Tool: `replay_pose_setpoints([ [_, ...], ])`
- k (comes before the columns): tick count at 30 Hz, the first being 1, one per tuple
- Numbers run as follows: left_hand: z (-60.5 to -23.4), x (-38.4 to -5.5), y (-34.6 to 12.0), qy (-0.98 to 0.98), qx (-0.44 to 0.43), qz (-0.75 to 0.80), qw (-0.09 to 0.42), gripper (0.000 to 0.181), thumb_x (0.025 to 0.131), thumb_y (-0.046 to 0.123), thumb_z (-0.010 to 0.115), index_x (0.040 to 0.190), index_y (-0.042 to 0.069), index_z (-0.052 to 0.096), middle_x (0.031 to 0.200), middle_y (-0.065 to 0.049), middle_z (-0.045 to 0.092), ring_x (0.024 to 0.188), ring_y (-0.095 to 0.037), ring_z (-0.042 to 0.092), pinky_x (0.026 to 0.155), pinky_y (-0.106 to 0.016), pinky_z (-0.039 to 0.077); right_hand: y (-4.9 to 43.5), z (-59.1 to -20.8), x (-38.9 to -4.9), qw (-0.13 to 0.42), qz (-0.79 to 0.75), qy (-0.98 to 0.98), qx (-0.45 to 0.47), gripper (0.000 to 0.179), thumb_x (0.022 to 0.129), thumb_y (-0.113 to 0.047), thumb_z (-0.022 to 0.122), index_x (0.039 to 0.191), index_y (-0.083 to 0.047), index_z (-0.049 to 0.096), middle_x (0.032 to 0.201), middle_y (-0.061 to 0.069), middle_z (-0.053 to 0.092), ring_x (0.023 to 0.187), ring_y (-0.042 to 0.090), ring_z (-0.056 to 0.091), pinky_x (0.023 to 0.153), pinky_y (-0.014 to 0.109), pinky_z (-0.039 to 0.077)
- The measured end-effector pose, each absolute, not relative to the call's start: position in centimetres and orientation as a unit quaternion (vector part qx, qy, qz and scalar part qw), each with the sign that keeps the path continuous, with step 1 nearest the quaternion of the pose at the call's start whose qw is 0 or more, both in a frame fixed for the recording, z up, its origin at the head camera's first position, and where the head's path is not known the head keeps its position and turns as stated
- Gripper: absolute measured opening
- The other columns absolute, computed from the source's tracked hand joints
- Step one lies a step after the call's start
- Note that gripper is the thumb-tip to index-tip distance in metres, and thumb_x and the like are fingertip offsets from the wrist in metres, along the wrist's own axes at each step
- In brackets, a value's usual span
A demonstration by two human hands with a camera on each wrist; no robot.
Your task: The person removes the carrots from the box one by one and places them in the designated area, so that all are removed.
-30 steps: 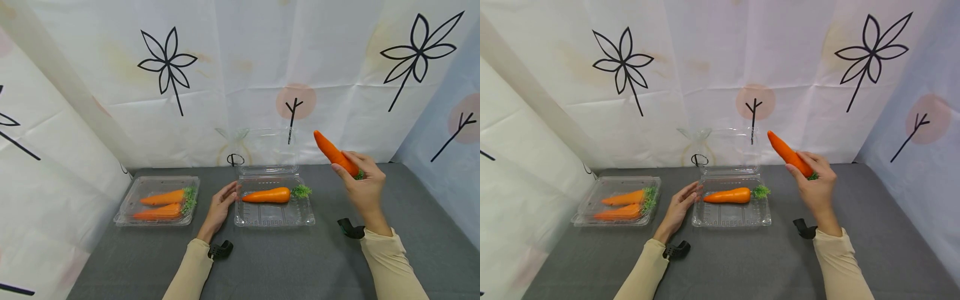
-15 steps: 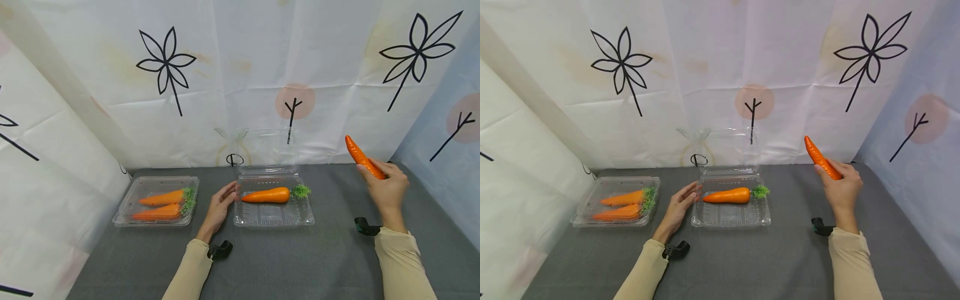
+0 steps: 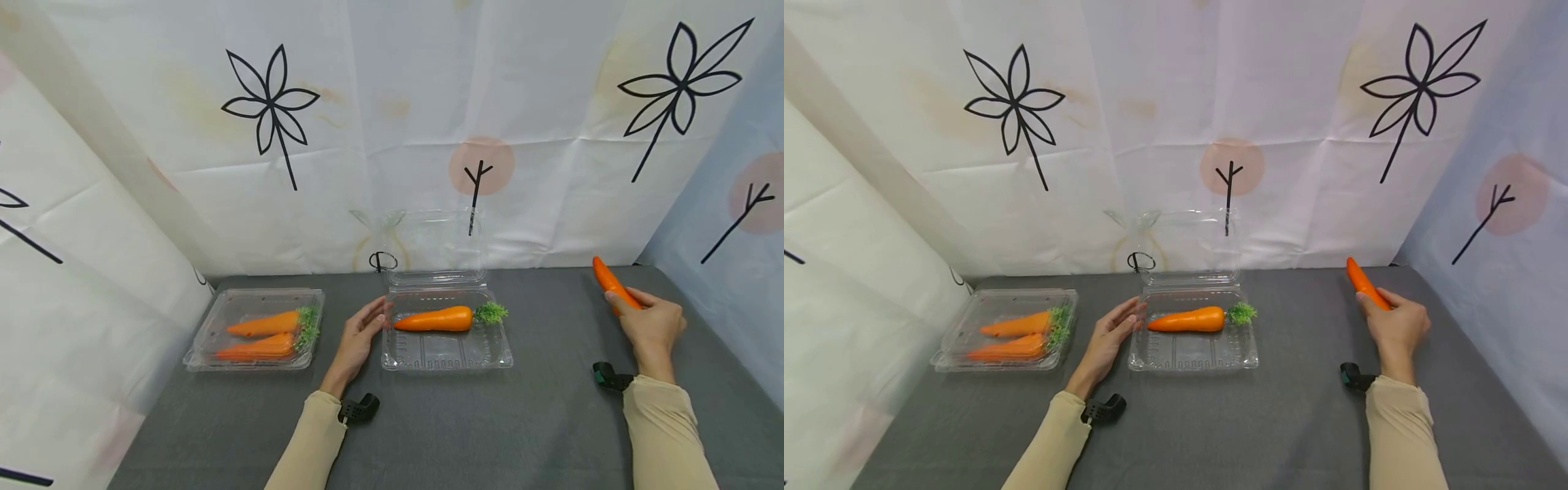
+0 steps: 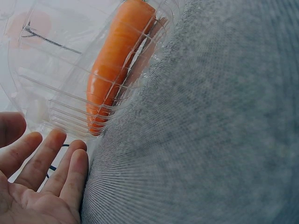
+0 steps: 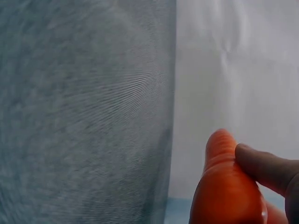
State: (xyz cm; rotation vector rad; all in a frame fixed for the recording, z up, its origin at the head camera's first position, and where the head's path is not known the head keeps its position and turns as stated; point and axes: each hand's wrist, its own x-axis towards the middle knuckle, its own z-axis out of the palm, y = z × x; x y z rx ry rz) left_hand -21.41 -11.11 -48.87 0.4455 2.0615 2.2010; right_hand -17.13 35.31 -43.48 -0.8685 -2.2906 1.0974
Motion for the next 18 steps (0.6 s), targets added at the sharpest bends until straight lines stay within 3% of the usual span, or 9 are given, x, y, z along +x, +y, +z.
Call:
replay_pose_setpoints([
  [10,-48.9,-21.4,-11.1,0.676,0.143,0.721,0.051,0.044,0.108,0.008,0.049,0.152,0.002,0.045,0.147,-0.022,0.052,0.132,-0.038,0.052,0.107,-0.043,0.046,36.2,-44.5,-16.9,0.182,0.38,-0.848,-0.322,0.054,0.097,-0.031,0.067,0.134,0.007,0.06,0.137,0.036,0.052,0.125,0.051,0.041,0.109,0.059,0.024],
  [18,-48.8,-21.4,-11.1,0.676,0.141,0.722,0.051,0.044,0.108,0.008,0.05,0.151,0.002,0.046,0.147,-0.021,0.052,0.132,-0.037,0.052,0.106,-0.043,0.047,36.0,-44.7,-16.9,0.168,0.349,-0.862,-0.329,0.053,0.096,-0.031,0.068,0.132,0.007,0.062,0.135,0.036,0.054,0.121,0.053,0.045,0.103,0.061,0.03],
])
